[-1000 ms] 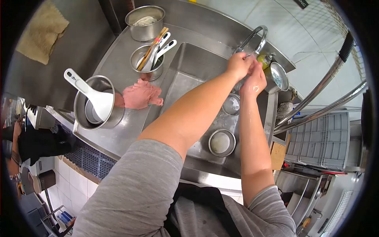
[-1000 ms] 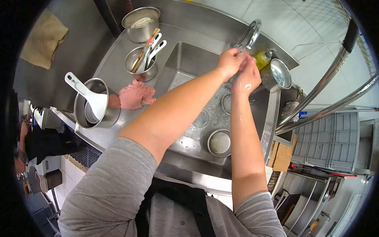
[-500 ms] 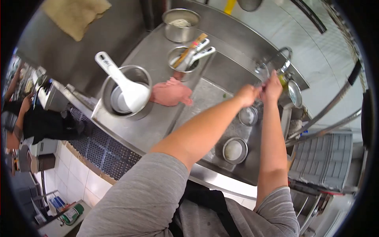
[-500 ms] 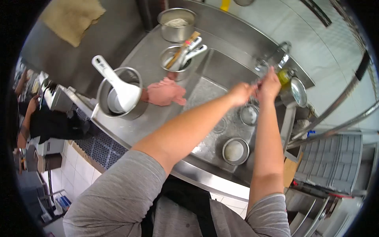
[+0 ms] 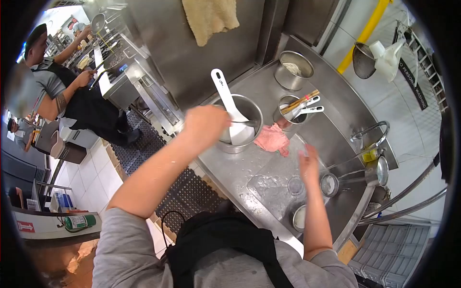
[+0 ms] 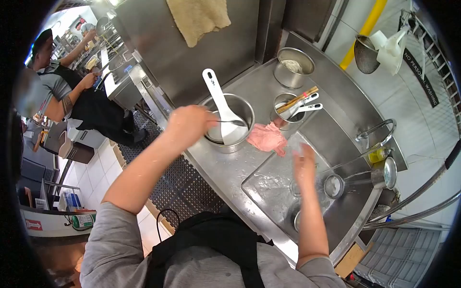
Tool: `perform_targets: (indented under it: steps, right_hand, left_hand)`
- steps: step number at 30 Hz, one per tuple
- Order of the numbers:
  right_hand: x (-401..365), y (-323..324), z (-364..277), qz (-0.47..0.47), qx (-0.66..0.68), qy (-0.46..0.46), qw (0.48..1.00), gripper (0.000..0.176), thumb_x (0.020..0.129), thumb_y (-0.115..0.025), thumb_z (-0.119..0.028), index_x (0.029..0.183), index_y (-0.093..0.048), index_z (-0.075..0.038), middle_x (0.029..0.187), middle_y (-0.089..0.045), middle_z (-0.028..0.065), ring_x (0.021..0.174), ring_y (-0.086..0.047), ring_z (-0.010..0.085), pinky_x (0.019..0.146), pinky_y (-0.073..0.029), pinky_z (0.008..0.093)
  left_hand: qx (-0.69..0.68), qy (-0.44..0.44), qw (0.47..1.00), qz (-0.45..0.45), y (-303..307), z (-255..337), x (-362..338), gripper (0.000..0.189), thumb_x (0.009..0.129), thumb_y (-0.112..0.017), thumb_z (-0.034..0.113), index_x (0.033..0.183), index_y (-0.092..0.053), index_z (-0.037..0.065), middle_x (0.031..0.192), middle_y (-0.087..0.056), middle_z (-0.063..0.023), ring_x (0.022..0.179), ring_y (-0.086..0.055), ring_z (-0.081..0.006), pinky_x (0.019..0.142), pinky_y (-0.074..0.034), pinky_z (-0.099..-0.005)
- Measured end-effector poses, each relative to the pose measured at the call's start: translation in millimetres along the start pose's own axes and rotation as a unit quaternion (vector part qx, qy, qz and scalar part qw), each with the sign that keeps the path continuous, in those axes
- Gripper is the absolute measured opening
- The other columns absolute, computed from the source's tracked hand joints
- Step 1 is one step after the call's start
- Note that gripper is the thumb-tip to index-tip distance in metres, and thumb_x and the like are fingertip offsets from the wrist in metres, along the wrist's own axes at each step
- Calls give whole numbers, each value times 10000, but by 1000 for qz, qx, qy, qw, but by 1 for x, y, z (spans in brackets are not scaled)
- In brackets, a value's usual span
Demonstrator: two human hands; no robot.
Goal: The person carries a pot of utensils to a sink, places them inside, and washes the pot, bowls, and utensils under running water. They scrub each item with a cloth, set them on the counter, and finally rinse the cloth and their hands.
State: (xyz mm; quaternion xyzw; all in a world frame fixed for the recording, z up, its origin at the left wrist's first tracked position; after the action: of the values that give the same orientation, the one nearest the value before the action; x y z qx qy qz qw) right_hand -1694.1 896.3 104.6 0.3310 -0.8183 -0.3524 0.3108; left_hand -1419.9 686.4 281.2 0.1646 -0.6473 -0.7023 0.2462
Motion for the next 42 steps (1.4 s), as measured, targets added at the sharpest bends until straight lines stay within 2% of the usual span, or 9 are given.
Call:
perform_targets:
  steps: [3,9,12,14,18,23,27,33,42]
  right_hand:
    - [11,-34,-143,-188,410,-154,879,677,894,-577,-349,1405,-230,-71,1213,-537,144,662,-643,168,499,-494,248]
    - [26,-115,-178,-223,525,-348,744,477,852,-523,-117,1268,-291,-85,1092,-555,185,665,-650,240,509,-558,320]
    - [24,-117,-167,-191,565,-370,712,450,812,-468,-29,1242,-347,-81,1029,-563,197,721,-654,265,553,-574,339]
    - [10,-105,-162,-243,628,-401,621,422,809,-476,-14,1220,-391,-56,1029,-569,188,780,-648,270,583,-578,351]
    - [-8,17,-160,-163,630,-342,678,277,788,-501,9,1064,-484,31,948,-595,159,743,-647,258,596,-578,355]
    - [-52,110,6,-132,559,-404,712,102,771,-532,7,867,-549,35,755,-601,120,553,-621,227,454,-542,333]
    - [-84,155,85,5,525,-460,717,200,768,-498,27,967,-507,50,690,-584,141,493,-596,240,409,-515,318]
    - [-115,83,217,186,513,-518,658,223,831,-451,-13,1017,-492,102,926,-577,227,750,-618,294,556,-554,279]
    - [-109,-21,260,193,629,-521,543,287,870,-358,-7,1115,-424,128,917,-560,233,723,-610,293,555,-554,288]
  left_hand:
    - [109,27,991,-70,-4,-27,-16,157,837,-551,177,854,-686,97,862,-654,-109,819,-643,-302,696,-525,-375]
    - [72,-22,991,-111,-67,-18,-18,360,770,-582,113,1128,-584,70,1130,-573,-191,1037,-569,-346,855,-478,-402]
    - [-9,-108,994,6,-3,1,-37,490,734,-606,75,1220,-564,119,1298,-460,-190,1181,-463,-350,961,-404,-428]
    - [-100,-111,973,178,37,-5,-52,565,709,-621,40,1256,-558,170,1362,-401,-171,1222,-414,-362,998,-362,-441]
    - [-182,-24,929,321,36,-39,-93,368,753,-597,12,1109,-632,99,1253,-480,-168,1128,-494,-318,939,-409,-387]
    - [-220,29,938,268,-34,-54,-116,265,808,-582,13,1058,-636,80,1197,-480,-153,1045,-514,-299,901,-427,-380]
    - [-238,46,951,192,-77,-32,-115,239,795,-606,16,1016,-657,92,1162,-504,-137,1034,-509,-288,880,-425,-362]
    - [-191,-24,971,144,-90,15,-102,171,771,-667,42,923,-700,113,1090,-538,-102,945,-509,-271,778,-434,-351]
    - [-120,7,985,120,-89,30,-120,206,777,-665,49,975,-690,101,1115,-527,-94,952,-485,-260,795,-412,-344]
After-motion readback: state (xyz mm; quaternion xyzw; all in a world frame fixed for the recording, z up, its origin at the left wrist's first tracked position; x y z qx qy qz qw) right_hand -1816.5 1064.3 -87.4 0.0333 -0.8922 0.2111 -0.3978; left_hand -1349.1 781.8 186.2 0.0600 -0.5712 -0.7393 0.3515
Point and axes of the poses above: each hand's wrist, its own x-axis towards the middle knuckle, its own y-axis out of the back of the hand, z = x × y, the point moved 5 cm from there along x, towards the middle knuckle
